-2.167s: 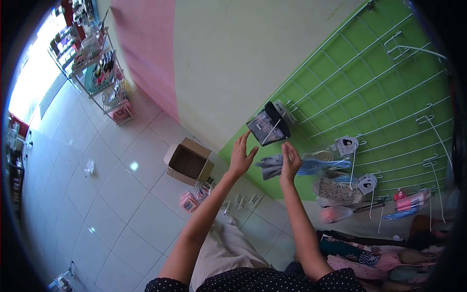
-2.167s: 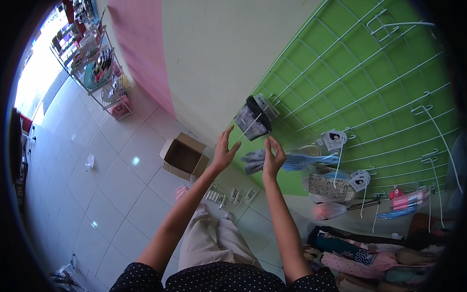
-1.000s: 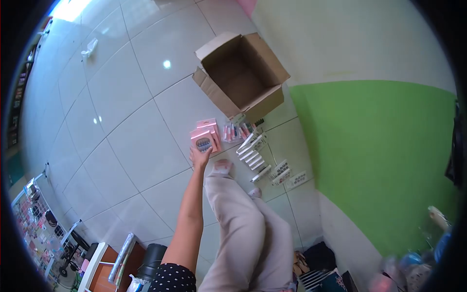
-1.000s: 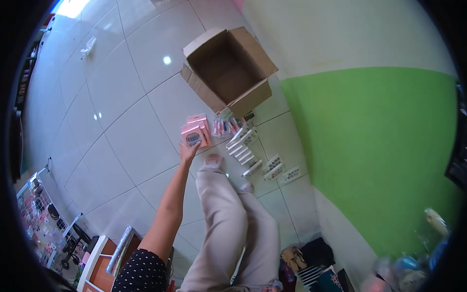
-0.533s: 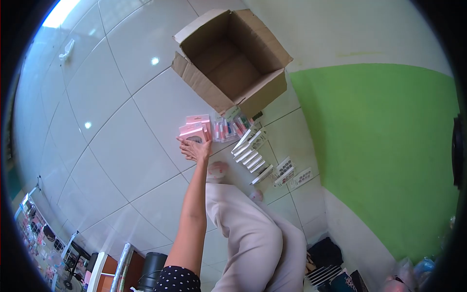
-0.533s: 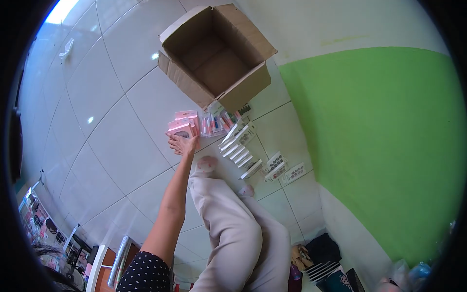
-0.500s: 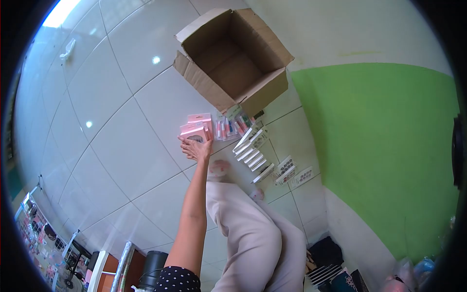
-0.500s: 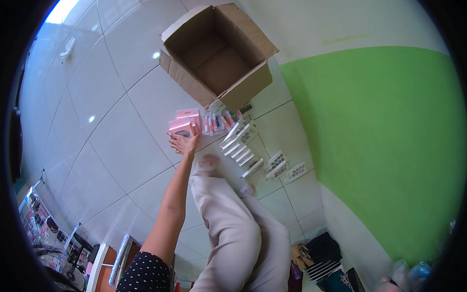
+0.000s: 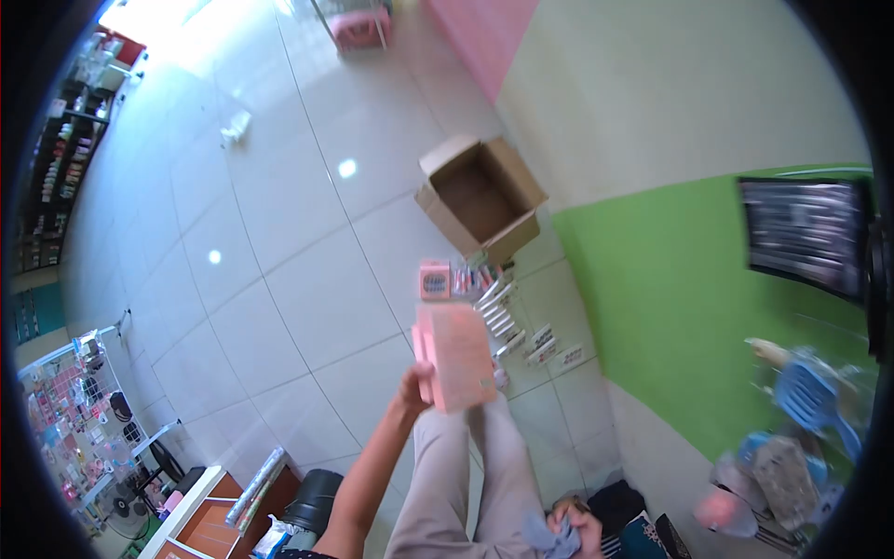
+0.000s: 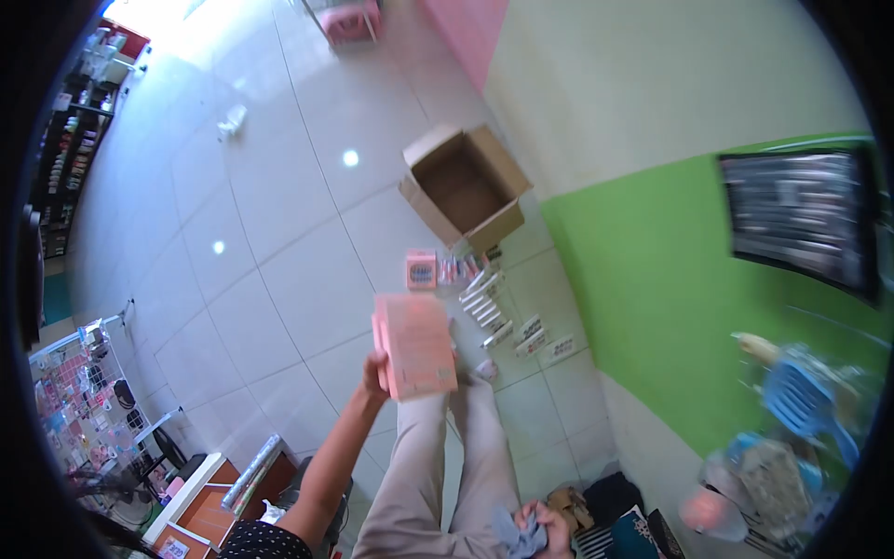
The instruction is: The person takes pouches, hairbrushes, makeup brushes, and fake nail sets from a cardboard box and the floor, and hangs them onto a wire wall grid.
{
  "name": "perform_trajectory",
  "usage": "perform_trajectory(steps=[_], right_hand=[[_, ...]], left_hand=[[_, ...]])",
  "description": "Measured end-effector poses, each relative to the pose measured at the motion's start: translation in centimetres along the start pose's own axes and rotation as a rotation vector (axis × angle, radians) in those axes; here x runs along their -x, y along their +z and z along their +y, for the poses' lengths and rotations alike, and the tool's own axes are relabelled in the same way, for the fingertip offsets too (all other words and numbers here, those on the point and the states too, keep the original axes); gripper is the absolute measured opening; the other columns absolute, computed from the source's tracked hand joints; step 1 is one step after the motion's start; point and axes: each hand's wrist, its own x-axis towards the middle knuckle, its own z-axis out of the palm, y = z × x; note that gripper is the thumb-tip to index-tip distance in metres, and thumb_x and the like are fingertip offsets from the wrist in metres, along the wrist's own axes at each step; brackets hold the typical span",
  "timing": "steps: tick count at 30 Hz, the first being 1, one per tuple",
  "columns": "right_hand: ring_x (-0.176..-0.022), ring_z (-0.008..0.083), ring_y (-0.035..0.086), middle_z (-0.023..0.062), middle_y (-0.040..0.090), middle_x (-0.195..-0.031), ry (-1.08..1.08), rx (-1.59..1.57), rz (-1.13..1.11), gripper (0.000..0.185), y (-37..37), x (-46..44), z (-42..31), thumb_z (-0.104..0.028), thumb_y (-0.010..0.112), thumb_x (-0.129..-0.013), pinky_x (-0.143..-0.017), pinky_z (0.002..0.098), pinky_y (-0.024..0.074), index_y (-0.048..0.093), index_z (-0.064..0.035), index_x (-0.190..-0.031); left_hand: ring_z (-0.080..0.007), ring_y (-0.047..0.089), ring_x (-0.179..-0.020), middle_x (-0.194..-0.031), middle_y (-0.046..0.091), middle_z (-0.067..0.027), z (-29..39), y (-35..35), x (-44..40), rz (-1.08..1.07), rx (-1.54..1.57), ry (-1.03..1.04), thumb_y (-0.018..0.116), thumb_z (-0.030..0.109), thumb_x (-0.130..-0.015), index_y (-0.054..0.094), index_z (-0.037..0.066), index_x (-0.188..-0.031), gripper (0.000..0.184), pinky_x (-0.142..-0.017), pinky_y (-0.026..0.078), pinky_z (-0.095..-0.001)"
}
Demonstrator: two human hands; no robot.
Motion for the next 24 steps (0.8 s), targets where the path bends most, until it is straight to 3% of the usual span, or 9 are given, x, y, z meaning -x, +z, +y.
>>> perform_trajectory(steps=[3, 6, 8, 9, 11, 13, 18, 22, 24], right_hand=[[-0.075, 0.0188, 0.048, 0.0135, 0.049, -0.075, -0.480, 0.229, -0.116, 0.026, 11.5, 3.5, -3.4, -0.003, 0.049, -0.062, -0.071, 0.0279, 0.0398, 0.045, -0.0032, -0.087], [-0.096, 0.0174, 0.048, 0.0122, 0.052, -0.102, -0.941, 0.664, -0.138, 0.030, 18.0, 8.4, -3.2, 0.000, 0.052, -0.068, -0.085, 0.0290, 0.0360, 0.050, -0.0051, -0.097], [-0.106, 0.0232, 0.043, 0.0119, 0.051, -0.109, -1.510, 1.116, -0.060, 0.030, 19.1, 10.7, -3.0, -0.001, 0.049, -0.074, -0.092, 0.0322, 0.0305, 0.051, -0.0020, -0.104], [-0.111, 0.0250, 0.039, 0.0128, 0.048, -0.112, -1.606, 1.103, -0.021, 0.031, 18.8, 11.9, -3.2, -0.002, 0.048, -0.075, -0.093, 0.0328, 0.0288, 0.050, -0.0022, -0.106], [-0.115, 0.0268, 0.036, 0.0137, 0.046, -0.116, -1.787, 1.042, 0.050, 0.032, 18.6, 14.4, -3.9, -0.003, 0.047, -0.077, -0.095, 0.0334, 0.0270, 0.049, -0.0023, -0.109], [-0.120, 0.0265, 0.029, 0.0135, 0.042, -0.121, -1.732, 0.934, -0.007, 0.032, 18.1, 16.4, -3.5, -0.003, 0.045, -0.079, -0.096, 0.0330, 0.0241, 0.048, -0.0027, -0.111], [-0.116, 0.0226, 0.034, 0.0155, 0.043, -0.119, -1.836, 0.908, -0.048, 0.032, 16.5, 18.3, -1.1, 0.000, 0.041, -0.080, -0.096, 0.0306, 0.0245, 0.047, -0.0012, -0.112], [-0.113, 0.0228, 0.038, 0.0165, 0.039, -0.122, -1.804, 0.664, -0.061, 0.035, 15.2, 20.8, -3.5, -0.001, 0.045, -0.078, -0.094, 0.0308, 0.0292, 0.044, 0.0032, -0.113], [-0.113, 0.0228, 0.038, 0.0168, 0.039, -0.122, -1.980, 0.710, -0.007, 0.033, 15.8, 22.1, -3.9, -0.002, 0.046, -0.079, -0.094, 0.0313, 0.0293, 0.045, 0.0037, -0.112]], left_hand=[[-0.0229, 0.047, -0.100, -0.112, 0.044, -0.0134, -1.9, 10.1, 6.7, -0.024, -0.280, -0.228, 0.060, 0.034, -0.066, 0.028, 0.000, -0.121, 0.073, -0.083, 0.041, -0.0369], [-0.0220, 0.048, -0.097, -0.109, 0.044, -0.0124, -2.2, 20.5, 8.5, -0.040, -0.774, -0.521, 0.062, 0.036, -0.064, 0.027, 0.001, -0.121, 0.075, -0.081, 0.042, -0.0339], [-0.0218, 0.048, -0.097, -0.108, 0.044, -0.0123, -2.7, 22.0, 10.7, -0.193, -0.891, -0.434, 0.062, 0.036, -0.065, 0.028, 0.001, -0.121, 0.075, -0.080, 0.042, -0.0337], [-0.0217, 0.048, -0.096, -0.108, 0.045, -0.0121, -3.0, 19.4, 12.8, -0.271, -0.943, -0.385, 0.062, 0.036, -0.065, 0.028, 0.001, -0.121, 0.074, -0.080, 0.042, -0.0336], [-0.0215, 0.048, -0.095, -0.107, 0.045, -0.0119, -2.8, 24.6, 10.3, -0.423, -1.029, -0.297, 0.062, 0.036, -0.065, 0.028, 0.001, -0.120, 0.074, -0.080, 0.043, -0.0332], [-0.0212, 0.049, -0.095, -0.106, 0.045, -0.0117, -4.0, 28.9, 9.7, -0.533, -1.070, -0.235, 0.062, 0.035, -0.065, 0.029, 0.001, -0.120, 0.073, -0.079, 0.043, -0.0329], [-0.0205, 0.049, -0.093, -0.104, 0.046, -0.0111, -7.6, 40.1, 9.8, -0.632, -1.034, -0.096, 0.062, 0.035, -0.065, 0.030, 0.001, -0.119, 0.071, -0.078, 0.043, -0.0320], [-0.0200, 0.050, -0.091, -0.102, 0.047, -0.0107, -9.9, 37.9, 12.6, -0.670, -0.976, -0.028, 0.062, 0.035, -0.065, 0.032, 0.001, -0.118, 0.070, -0.076, 0.044, -0.0313], [-0.0197, 0.050, -0.090, -0.101, 0.047, -0.0105, -9.7, 39.8, 12.9, -0.695, -0.948, 0.000, 0.062, 0.035, -0.065, 0.032, 0.001, -0.117, 0.069, -0.076, 0.044, -0.0310]])
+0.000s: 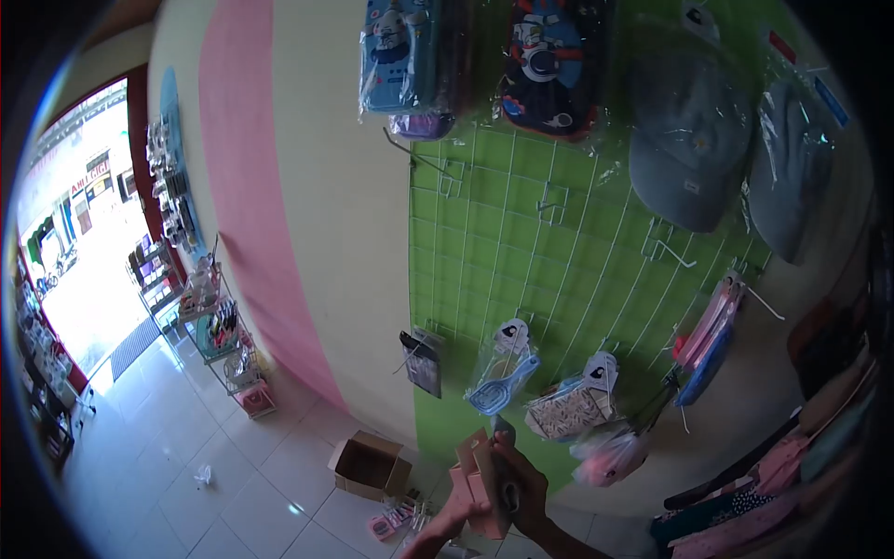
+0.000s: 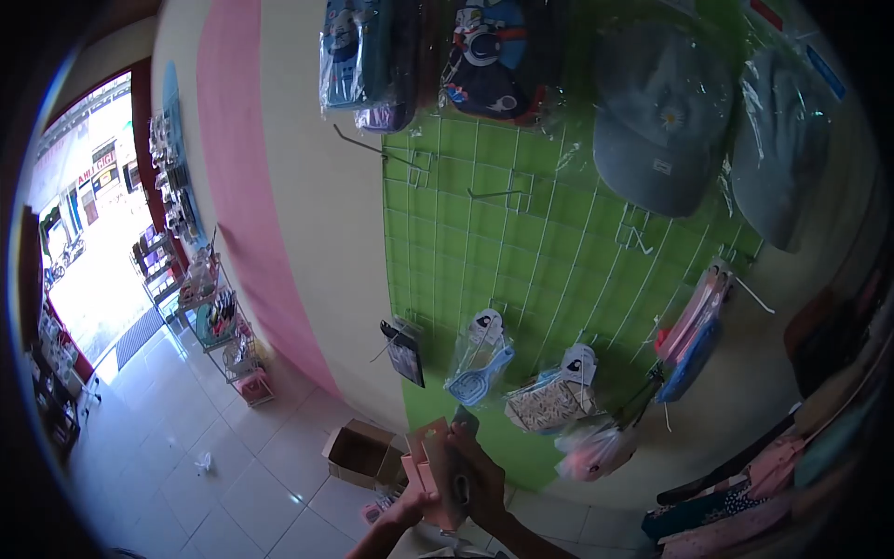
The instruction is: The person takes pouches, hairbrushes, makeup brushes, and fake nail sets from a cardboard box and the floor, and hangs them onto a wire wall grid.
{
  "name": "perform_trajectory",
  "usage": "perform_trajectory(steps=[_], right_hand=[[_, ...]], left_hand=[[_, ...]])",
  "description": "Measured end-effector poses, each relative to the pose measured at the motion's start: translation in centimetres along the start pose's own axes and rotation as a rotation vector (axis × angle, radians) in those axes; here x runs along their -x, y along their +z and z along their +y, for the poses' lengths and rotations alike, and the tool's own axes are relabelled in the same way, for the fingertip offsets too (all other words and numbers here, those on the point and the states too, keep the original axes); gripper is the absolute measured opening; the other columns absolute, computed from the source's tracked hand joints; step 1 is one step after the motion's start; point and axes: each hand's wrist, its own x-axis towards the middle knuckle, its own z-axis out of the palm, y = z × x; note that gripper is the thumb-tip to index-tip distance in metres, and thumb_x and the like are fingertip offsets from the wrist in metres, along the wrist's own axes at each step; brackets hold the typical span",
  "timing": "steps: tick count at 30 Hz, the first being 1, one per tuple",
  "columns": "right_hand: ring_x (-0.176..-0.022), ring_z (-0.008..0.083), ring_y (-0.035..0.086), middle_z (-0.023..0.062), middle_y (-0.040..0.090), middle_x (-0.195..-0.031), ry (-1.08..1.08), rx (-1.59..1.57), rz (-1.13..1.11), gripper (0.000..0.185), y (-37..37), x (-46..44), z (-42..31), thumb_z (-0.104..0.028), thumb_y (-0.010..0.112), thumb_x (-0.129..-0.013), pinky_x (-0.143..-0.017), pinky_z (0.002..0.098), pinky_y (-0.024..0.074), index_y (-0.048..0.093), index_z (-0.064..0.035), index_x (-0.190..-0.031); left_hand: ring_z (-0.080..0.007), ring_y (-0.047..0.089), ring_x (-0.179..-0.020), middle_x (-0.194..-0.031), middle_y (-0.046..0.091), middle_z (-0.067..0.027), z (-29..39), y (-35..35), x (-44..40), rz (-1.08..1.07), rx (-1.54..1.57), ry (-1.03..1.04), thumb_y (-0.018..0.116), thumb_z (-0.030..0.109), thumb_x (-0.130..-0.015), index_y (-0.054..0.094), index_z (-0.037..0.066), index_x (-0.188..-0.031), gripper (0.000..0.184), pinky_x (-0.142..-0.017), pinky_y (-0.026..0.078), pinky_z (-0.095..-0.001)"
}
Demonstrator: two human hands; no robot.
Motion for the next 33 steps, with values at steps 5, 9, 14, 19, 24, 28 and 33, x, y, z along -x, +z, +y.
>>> perform_trajectory(steps=[5, 9, 14, 19, 24, 28, 33], right_hand=[[-0.111, 0.0242, 0.041, 0.0155, 0.044, -0.118, -0.120, 0.155, -0.117, 0.030, 2.5, 0.0, -2.8, 0.003, 0.041, -0.077, -0.091, 0.0307, 0.0328, 0.049, 0.0013, -0.107], [-0.113, 0.0254, 0.039, 0.0144, 0.042, -0.121, -0.052, 0.002, 0.017, 0.031, 4.1, -2.3, -2.2, 0.000, 0.038, -0.080, -0.092, 0.0322, 0.0313, 0.049, -0.0029, -0.109], [-0.103, 0.0259, 0.046, 0.0131, 0.048, -0.110, -0.280, 0.077, -0.053, 0.026, 4.9, -1.8, -2.2, -0.004, 0.043, -0.080, -0.088, 0.0328, 0.0350, 0.050, -0.0031, -0.105], [-0.099, 0.0234, 0.048, 0.0135, 0.046, -0.110, -0.149, 0.158, 0.101, 0.045, 7.0, -0.5, -1.0, -0.014, 0.059, -0.074, -0.084, 0.0314, 0.0375, 0.040, -0.0014, -0.112], [-0.100, 0.0167, 0.044, 0.0119, 0.045, -0.108, 0.081, -0.183, 0.267, 0.058, 8.1, -0.8, -1.1, -0.015, 0.067, -0.069, -0.085, 0.0291, 0.0358, 0.036, 0.0005, -0.115], [-0.096, 0.0143, 0.045, 0.0078, 0.046, -0.103, 0.172, -0.202, 0.245, 0.057, 8.2, -1.2, -0.3, -0.022, 0.067, -0.069, -0.082, 0.0269, 0.0368, 0.037, 0.0011, -0.112], [-0.088, 0.0114, 0.049, 0.0065, 0.051, -0.099, 0.336, -0.188, 0.137, 0.039, 6.2, -1.8, -0.3, -0.016, 0.059, -0.076, -0.076, 0.0232, 0.0404, 0.044, -0.0025, -0.109]], left_hand=[[-0.0191, 0.051, -0.088, -0.099, 0.048, -0.0099, 6.6, -1.5, -1.5, -0.056, 0.014, 0.046, 0.062, 0.035, -0.066, 0.034, 0.001, -0.116, 0.067, -0.074, 0.044, -0.0302], [-0.0191, 0.053, -0.083, -0.097, 0.050, -0.0103, 8.3, -1.1, -0.8, -0.115, 0.056, 0.081, 0.059, 0.037, -0.068, 0.036, 0.000, -0.112, 0.061, -0.068, 0.045, -0.0305], [-0.0197, 0.050, -0.086, -0.101, 0.044, -0.0105, 6.9, -6.1, -2.0, -0.173, 0.239, -0.028, 0.052, 0.034, -0.074, 0.027, 0.002, -0.117, 0.059, -0.067, 0.046, -0.0311], [-0.0160, 0.045, -0.095, -0.103, 0.043, -0.0083, 8.6, -1.9, -2.3, 0.203, -0.087, 0.155, 0.056, 0.027, -0.068, 0.028, 0.001, -0.115, 0.061, -0.079, 0.037, -0.0283], [-0.0168, 0.047, -0.094, -0.103, 0.046, -0.0103, 8.5, -3.1, -1.0, 0.322, 0.087, 0.193, 0.051, 0.016, -0.079, 0.034, 0.000, -0.113, 0.041, -0.081, 0.038, -0.0285], [-0.0138, 0.055, -0.077, -0.091, 0.054, -0.0067, 10.3, -3.3, 0.1, 0.285, 0.228, 0.066, 0.050, 0.018, -0.082, 0.047, -0.002, -0.100, 0.027, -0.071, 0.046, -0.0261], [-0.0137, 0.052, -0.087, -0.095, 0.052, -0.0052, 9.4, -5.4, 0.8, 0.470, 0.263, 0.177, 0.053, 0.019, -0.080, 0.045, 0.001, -0.105, 0.031, -0.071, 0.045, -0.0258]])
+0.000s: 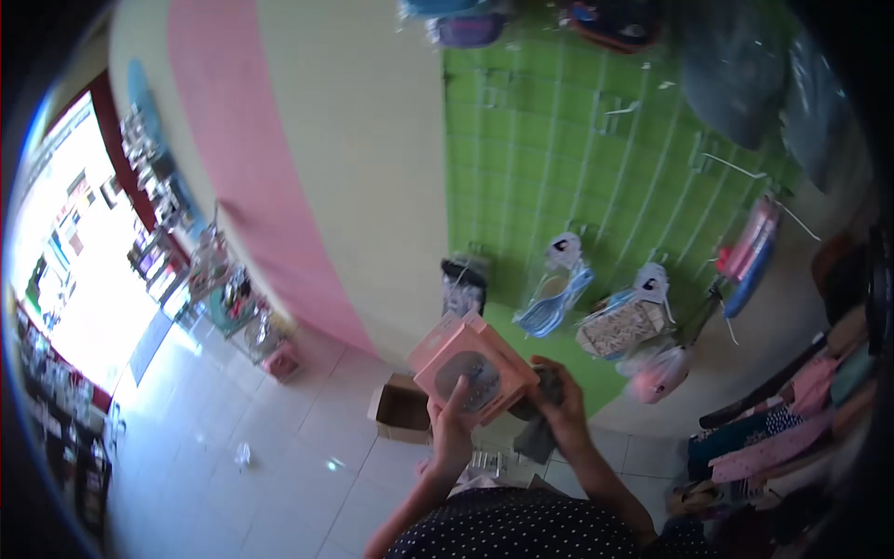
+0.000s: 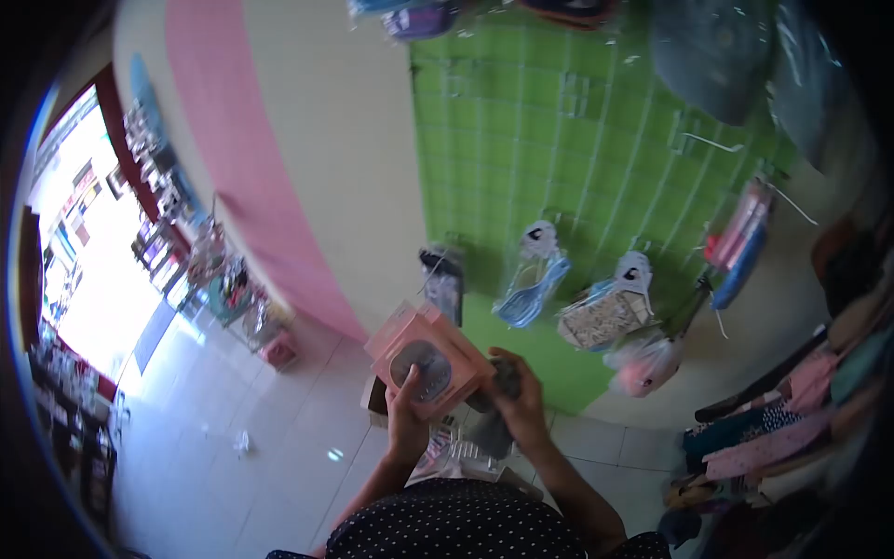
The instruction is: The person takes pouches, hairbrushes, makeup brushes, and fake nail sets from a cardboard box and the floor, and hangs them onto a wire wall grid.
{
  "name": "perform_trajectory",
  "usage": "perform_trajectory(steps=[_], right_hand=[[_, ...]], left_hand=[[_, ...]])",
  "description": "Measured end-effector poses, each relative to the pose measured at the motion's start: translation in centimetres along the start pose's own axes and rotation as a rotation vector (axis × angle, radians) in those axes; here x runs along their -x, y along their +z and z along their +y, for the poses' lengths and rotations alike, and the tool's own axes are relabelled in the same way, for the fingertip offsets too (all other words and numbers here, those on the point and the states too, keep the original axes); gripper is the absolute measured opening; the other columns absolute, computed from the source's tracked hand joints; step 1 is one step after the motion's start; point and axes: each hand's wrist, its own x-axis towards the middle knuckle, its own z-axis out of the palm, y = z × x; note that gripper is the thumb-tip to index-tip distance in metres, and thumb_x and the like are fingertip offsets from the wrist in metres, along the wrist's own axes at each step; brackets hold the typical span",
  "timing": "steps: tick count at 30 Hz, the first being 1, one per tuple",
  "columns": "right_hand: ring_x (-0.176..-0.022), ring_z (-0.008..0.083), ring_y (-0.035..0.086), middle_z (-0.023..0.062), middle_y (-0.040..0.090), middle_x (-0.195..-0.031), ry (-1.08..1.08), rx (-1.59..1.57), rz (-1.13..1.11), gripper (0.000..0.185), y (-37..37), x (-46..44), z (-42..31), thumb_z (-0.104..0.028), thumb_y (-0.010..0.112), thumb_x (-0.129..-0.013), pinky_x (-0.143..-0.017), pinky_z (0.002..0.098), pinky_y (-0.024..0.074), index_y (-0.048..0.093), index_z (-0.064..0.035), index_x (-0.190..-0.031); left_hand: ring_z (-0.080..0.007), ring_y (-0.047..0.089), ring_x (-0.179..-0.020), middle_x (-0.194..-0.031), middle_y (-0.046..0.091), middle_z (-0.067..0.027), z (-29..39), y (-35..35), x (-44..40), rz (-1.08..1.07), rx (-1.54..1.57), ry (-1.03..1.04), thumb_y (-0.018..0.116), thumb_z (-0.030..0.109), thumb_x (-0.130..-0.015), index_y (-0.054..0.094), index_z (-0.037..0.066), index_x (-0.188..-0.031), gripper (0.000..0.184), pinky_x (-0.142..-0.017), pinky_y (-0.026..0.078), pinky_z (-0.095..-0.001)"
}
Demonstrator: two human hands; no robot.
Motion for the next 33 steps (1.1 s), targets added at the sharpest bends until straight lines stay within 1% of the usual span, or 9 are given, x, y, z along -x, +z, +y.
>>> perform_trajectory(steps=[3, 5, 10, 16, 19, 22, 24, 27, 33], right_hand=[[-0.088, 0.0121, 0.050, 0.0083, 0.052, -0.100, 0.181, -0.230, 0.035, 0.031, 0.2, 0.0, -1.0, -0.009, 0.053, -0.079, -0.077, 0.0233, 0.0405, 0.045, -0.0017, -0.108], [-0.093, 0.0128, 0.049, 0.0094, 0.051, -0.105, -0.194, 0.017, 0.142, 0.030, 2.3, 0.2, -2.4, -0.007, 0.049, -0.080, -0.081, 0.0253, 0.0389, 0.045, -0.0015, -0.109], [-0.100, 0.0258, 0.047, 0.0122, 0.047, -0.112, -0.856, 0.854, -0.180, 0.037, 6.6, 1.4, 0.2, 0.000, 0.048, -0.070, -0.084, 0.0342, 0.0329, 0.050, -0.0059, -0.107], [-0.094, 0.0256, 0.051, 0.0106, 0.049, -0.105, -0.680, 0.630, 0.037, 0.024, 2.5, -0.3, -1.1, -0.012, 0.056, -0.068, -0.072, 0.0335, 0.0422, 0.058, -0.0064, -0.092], [-0.090, 0.0286, 0.053, 0.0129, 0.046, -0.108, -0.617, 0.754, 0.133, 0.049, 2.0, -0.2, -3.0, -0.032, 0.068, -0.058, -0.068, 0.0340, 0.0475, 0.056, -0.0072, -0.099], [-0.093, 0.0294, 0.053, 0.0182, 0.039, -0.114, -0.581, 0.876, 0.233, 0.076, 2.2, 0.6, -4.4, -0.039, 0.071, -0.053, -0.070, 0.0344, 0.0471, 0.042, -0.0136, -0.118], [-0.091, 0.0292, 0.053, 0.0185, 0.039, -0.114, -0.581, 0.839, 0.284, 0.076, 1.5, 0.3, -4.7, -0.039, 0.072, -0.052, -0.070, 0.0340, 0.0472, 0.043, -0.0133, -0.118], [-0.089, 0.0281, 0.054, 0.0187, 0.039, -0.113, -0.560, 0.730, 0.321, 0.077, 0.4, 0.2, -5.3, -0.040, 0.073, -0.051, -0.070, 0.0334, 0.0474, 0.044, -0.0128, -0.117], [-0.084, 0.0256, 0.052, 0.0177, 0.041, -0.110, -0.664, 0.584, 0.300, 0.076, -1.6, 0.9, -7.9, -0.034, 0.074, -0.049, -0.069, 0.0327, 0.0461, 0.047, -0.0048, -0.113]], left_hand=[[-0.0130, 0.049, -0.090, -0.100, 0.049, -0.0061, 0.1, -0.8, 0.4, 0.122, -0.046, 0.040, 0.052, 0.019, -0.080, 0.040, 0.002, -0.110, 0.036, -0.074, 0.041, -0.0242], [-0.0125, 0.046, -0.092, -0.102, 0.048, -0.0075, 0.1, -0.6, 0.2, 0.043, -0.249, 0.253, 0.050, 0.018, -0.082, 0.034, 0.002, -0.116, 0.041, -0.076, 0.039, -0.0243], [-0.0134, 0.044, -0.093, -0.104, 0.045, -0.0091, -1.2, -1.1, 0.8, -0.017, -0.273, 0.318, 0.048, 0.013, -0.082, 0.029, 0.002, -0.119, 0.043, -0.079, 0.036, -0.0250], [-0.0146, 0.045, -0.092, -0.102, 0.046, -0.0088, 0.4, 1.5, -0.2, -0.095, -0.327, 0.434, 0.053, 0.006, -0.076, 0.033, 0.001, -0.115, 0.044, -0.079, 0.037, -0.0260], [-0.0151, 0.047, -0.090, -0.100, 0.047, -0.0085, 0.7, 4.0, -0.8, -0.175, -0.293, 0.308, 0.054, 0.002, -0.074, 0.035, 0.001, -0.112, 0.043, -0.077, 0.039, -0.0270], [-0.0158, 0.048, -0.092, -0.102, 0.047, -0.0083, 0.9, 5.6, -0.6, -0.279, -0.214, 0.131, 0.057, 0.013, -0.073, 0.034, 0.000, -0.114, 0.048, -0.078, 0.039, -0.0273], [-0.0186, 0.044, -0.100, -0.110, 0.044, -0.0096, -0.6, 5.0, -1.2, -0.457, -0.110, -0.039, 0.053, 0.039, -0.074, 0.031, 0.001, -0.119, 0.063, -0.086, 0.035, -0.0301], [-0.0215, 0.040, -0.106, -0.117, 0.040, -0.0109, -1.4, 5.0, -1.5, -0.577, 0.070, -0.322, 0.045, 0.054, -0.074, 0.028, 0.002, -0.122, 0.073, -0.091, 0.032, -0.0332], [-0.0231, 0.037, -0.110, -0.121, 0.036, -0.0087, -3.2, 6.9, -2.4, -0.652, 0.179, -0.242, 0.036, 0.065, -0.072, 0.023, 0.009, -0.126, 0.079, -0.090, 0.033, -0.0392]])
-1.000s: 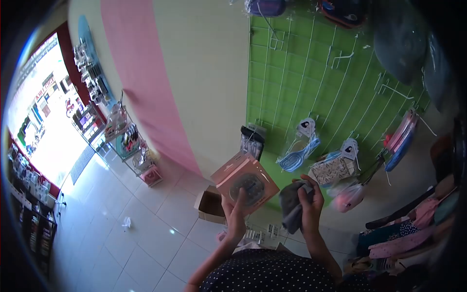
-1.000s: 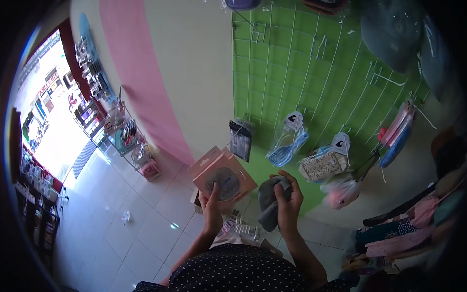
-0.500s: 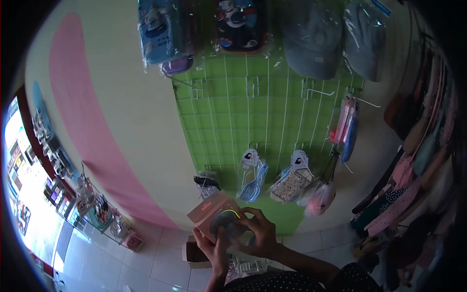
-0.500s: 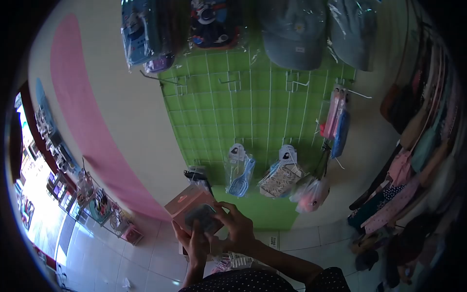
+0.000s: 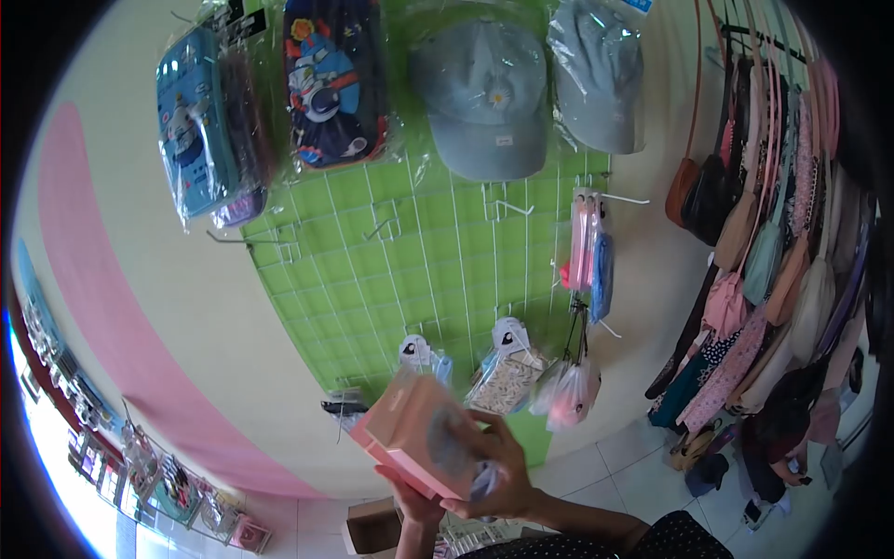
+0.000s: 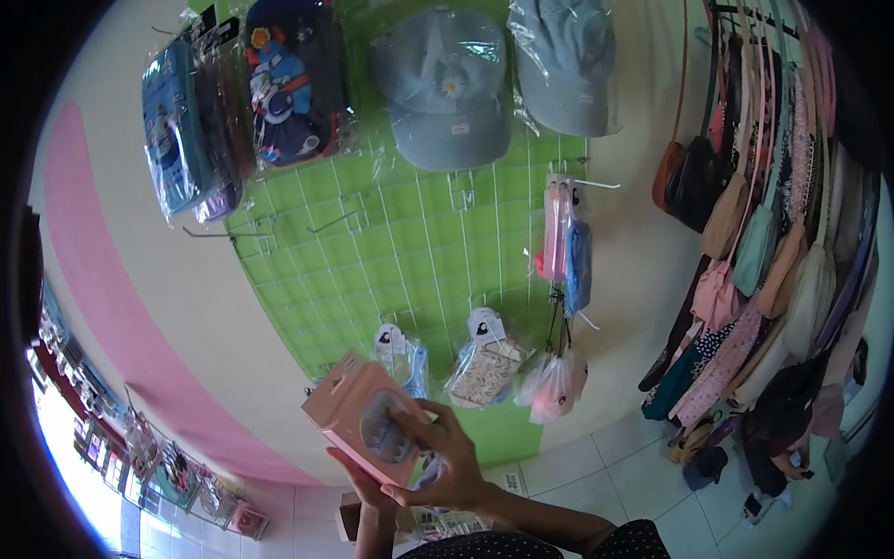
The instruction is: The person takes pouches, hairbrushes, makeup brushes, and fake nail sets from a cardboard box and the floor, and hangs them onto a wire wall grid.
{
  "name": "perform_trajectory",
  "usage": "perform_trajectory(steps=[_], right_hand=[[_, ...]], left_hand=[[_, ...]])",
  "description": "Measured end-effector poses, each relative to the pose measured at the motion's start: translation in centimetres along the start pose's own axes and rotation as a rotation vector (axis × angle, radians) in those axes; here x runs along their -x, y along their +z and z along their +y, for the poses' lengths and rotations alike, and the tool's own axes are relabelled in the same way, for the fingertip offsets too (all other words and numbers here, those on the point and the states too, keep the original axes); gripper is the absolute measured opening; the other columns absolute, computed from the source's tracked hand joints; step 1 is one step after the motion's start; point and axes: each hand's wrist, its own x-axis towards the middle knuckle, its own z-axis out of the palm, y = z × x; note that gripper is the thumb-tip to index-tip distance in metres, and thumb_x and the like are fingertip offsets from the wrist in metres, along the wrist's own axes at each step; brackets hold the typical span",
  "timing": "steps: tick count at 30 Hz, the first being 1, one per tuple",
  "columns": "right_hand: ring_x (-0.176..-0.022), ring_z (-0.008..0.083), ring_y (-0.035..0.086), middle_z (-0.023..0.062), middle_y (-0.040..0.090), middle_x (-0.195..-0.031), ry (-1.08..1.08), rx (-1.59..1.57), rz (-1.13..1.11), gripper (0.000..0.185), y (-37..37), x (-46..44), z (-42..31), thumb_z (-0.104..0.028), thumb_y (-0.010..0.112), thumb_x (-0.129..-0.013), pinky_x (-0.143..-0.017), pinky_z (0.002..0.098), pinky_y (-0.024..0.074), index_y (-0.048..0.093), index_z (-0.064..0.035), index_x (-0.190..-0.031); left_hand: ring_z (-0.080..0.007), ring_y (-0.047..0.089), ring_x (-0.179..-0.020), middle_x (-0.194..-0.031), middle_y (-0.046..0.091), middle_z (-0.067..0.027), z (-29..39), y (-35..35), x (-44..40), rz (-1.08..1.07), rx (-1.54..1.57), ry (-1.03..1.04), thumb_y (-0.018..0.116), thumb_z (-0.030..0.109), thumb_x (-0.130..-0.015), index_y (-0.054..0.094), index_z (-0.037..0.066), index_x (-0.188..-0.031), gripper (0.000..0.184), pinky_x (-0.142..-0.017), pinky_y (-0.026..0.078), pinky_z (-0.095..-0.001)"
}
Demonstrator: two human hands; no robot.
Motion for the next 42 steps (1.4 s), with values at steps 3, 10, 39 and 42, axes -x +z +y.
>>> perform_trajectory(steps=[3, 10, 39, 42], right_hand=[[-0.093, 0.0284, 0.046, 0.0189, 0.042, -0.106, -0.234, 0.308, 0.310, 0.076, -3.6, -2.9, -1.3, -0.032, 0.077, -0.045, -0.074, 0.0355, 0.0444, 0.050, -0.0043, -0.111], [-0.092, 0.0301, 0.045, 0.0185, 0.035, -0.105, -0.192, 0.672, 0.477, 0.074, -7.4, -8.1, -0.6, -0.023, 0.076, -0.047, -0.069, 0.0371, 0.0462, 0.047, -0.0099, -0.114], [-0.089, 0.0303, 0.049, 0.0134, 0.035, -0.109, -0.024, 0.700, 0.735, 0.076, -3.6, -16.5, 16.3, -0.031, 0.075, -0.050, -0.066, 0.0394, 0.0453, 0.043, -0.0196, -0.118], [-0.091, 0.0303, 0.049, 0.0142, 0.034, -0.112, -0.027, 0.705, 0.740, 0.078, -3.7, -16.2, 16.9, -0.031, 0.076, -0.050, -0.066, 0.0391, 0.0451, 0.042, -0.0194, -0.119]], left_hand=[[-0.0260, 0.037, -0.111, -0.123, 0.035, -0.0114, -0.1, 1.0, -0.4, -0.089, -0.065, 0.206, 0.028, 0.060, -0.079, 0.026, 0.009, -0.125, 0.068, -0.086, 0.036, -0.0409], [-0.0307, 0.044, -0.103, -0.115, 0.042, -0.0160, -0.9, 0.9, -1.0, 0.040, -0.124, 0.194, 0.028, 0.064, -0.075, 0.028, 0.008, -0.124, 0.074, -0.073, 0.044, -0.0413], [-0.0364, 0.043, -0.103, -0.112, 0.044, -0.0176, -1.9, 0.7, -1.3, 0.049, -0.055, 0.067, 0.023, 0.066, -0.074, 0.027, 0.010, -0.124, 0.075, -0.077, 0.040, -0.0473], [-0.0365, 0.043, -0.104, -0.113, 0.043, -0.0181, -1.6, 0.6, -1.5, 0.010, -0.020, 0.042, 0.023, 0.066, -0.074, 0.026, 0.009, -0.125, 0.076, -0.081, 0.037, -0.0489]])
